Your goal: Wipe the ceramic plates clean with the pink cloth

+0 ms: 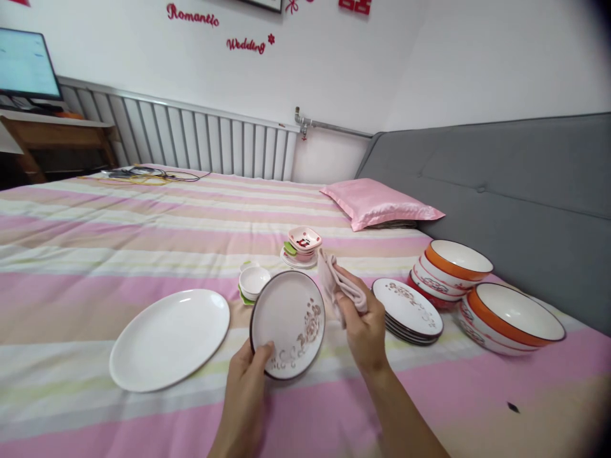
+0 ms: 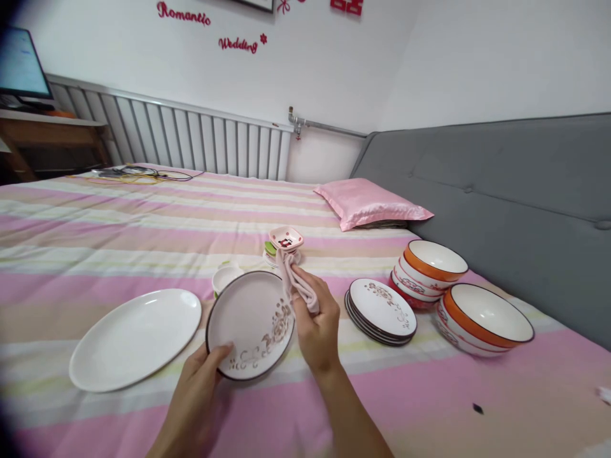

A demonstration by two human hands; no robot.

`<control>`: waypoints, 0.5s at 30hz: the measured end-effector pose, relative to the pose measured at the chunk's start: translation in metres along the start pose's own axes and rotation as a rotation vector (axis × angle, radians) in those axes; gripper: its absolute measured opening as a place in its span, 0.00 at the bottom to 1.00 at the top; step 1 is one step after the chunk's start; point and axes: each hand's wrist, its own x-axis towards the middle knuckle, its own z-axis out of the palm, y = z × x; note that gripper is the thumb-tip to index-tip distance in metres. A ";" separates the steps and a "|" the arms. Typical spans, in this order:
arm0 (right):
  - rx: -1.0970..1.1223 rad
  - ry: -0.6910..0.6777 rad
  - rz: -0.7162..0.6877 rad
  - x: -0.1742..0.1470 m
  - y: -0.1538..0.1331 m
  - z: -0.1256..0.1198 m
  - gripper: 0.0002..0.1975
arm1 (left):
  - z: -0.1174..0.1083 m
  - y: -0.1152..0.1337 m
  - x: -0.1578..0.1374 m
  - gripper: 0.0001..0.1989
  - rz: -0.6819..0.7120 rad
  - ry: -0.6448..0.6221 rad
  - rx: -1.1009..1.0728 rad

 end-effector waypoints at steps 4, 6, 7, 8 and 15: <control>-0.143 -0.069 -0.325 -0.008 -0.006 0.006 0.21 | 0.002 -0.003 -0.003 0.16 0.124 -0.137 0.221; -0.229 -0.192 -0.467 -0.013 -0.011 0.011 0.24 | -0.001 -0.002 -0.003 0.14 0.231 -0.187 0.381; -0.281 -0.265 -0.521 -0.015 -0.013 0.014 0.24 | -0.003 -0.002 -0.003 0.12 0.292 -0.187 0.459; -0.334 -0.333 -0.565 -0.017 -0.014 0.016 0.25 | -0.005 -0.002 -0.002 0.11 0.350 -0.174 0.530; -0.460 -0.511 -0.634 -0.022 -0.017 0.024 0.29 | -0.012 -0.006 0.002 0.08 0.601 -0.159 0.886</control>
